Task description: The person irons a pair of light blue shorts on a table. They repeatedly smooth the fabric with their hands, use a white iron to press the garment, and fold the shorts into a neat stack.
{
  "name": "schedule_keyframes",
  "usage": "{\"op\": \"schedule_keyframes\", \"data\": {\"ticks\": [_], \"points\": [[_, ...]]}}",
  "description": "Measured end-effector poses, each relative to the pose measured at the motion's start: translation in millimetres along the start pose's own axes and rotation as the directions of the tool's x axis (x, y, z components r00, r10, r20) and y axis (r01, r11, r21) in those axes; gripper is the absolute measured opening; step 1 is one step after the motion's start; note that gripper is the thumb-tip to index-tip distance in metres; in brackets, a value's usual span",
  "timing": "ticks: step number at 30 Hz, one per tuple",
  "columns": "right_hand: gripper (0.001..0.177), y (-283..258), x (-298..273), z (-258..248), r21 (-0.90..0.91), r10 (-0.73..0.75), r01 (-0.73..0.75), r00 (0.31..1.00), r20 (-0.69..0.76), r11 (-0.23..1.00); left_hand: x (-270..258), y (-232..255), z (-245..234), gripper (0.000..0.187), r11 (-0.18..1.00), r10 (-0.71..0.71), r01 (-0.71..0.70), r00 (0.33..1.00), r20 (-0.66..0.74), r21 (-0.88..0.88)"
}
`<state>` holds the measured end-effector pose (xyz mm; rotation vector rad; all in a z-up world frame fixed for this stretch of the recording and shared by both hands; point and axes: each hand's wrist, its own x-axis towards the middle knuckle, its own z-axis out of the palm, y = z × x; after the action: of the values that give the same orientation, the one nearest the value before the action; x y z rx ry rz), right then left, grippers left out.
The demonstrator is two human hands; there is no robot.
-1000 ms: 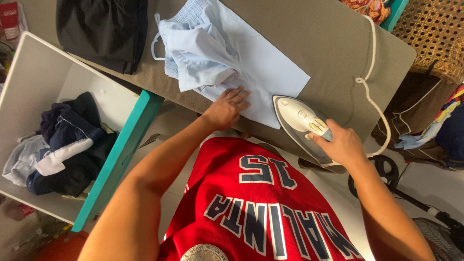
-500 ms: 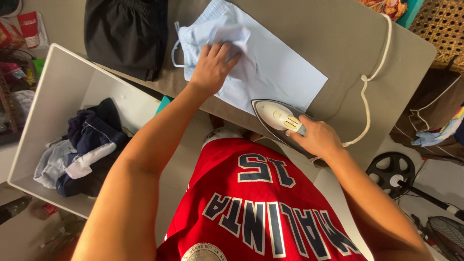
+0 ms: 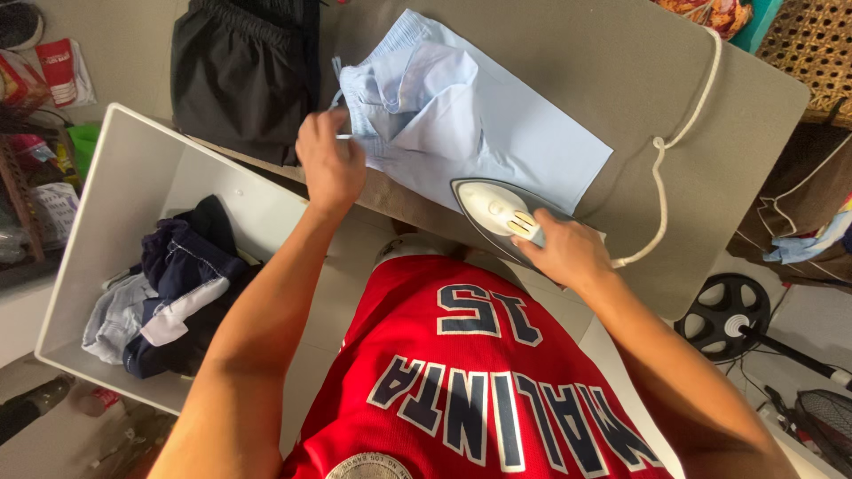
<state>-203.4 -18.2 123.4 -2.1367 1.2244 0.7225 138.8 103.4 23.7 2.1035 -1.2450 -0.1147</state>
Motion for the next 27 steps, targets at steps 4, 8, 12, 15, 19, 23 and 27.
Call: {"op": "schedule_keyframes", "data": {"ticks": [4, 8, 12, 15, 19, 23, 27], "points": [[0.050, -39, 11, -14, -0.003, -0.018, 0.018, 0.998, 0.052, 1.000, -29, -41, 23, 0.038, 0.914, -0.391, 0.403, 0.900, 0.195, -0.030], [0.047, -63, 20, -17, -0.069, -0.138, 0.134, 0.989, -0.049, 0.989, -32, -45, 41, 0.046, 0.848, -0.515, 0.527, 0.800, 0.309, 0.049], [0.052, -59, 15, -20, 0.043, 0.033, -0.037, 0.997, 0.074, 0.998, -20, -34, 40, 0.043, 0.811, -0.583, 0.559, 0.752, 0.306, 0.171], [0.059, -31, 9, -7, 0.048, 0.059, -0.059, 0.998, -0.003, 0.997, -19, -30, 40, 0.032, 0.853, -0.522, 0.498, 0.809, 0.271, 0.156], [0.065, 22, -6, 19, 0.090, 0.061, -0.045, 0.983, -0.176, 0.995, -24, -40, 51, 0.033, 0.850, -0.503, 0.527, 0.820, 0.273, -0.016], [0.065, 45, -9, 36, 0.033, 0.091, -0.086, 0.976, -0.196, 0.996, -23, -62, 56, 0.034, 0.823, -0.499, 0.562, 0.783, 0.372, -0.081], [0.065, 32, -1, 30, 0.028, 0.036, -0.029, 0.967, -0.253, 0.999, -18, -63, 47, 0.034, 0.793, -0.525, 0.607, 0.726, 0.443, -0.055]]}}
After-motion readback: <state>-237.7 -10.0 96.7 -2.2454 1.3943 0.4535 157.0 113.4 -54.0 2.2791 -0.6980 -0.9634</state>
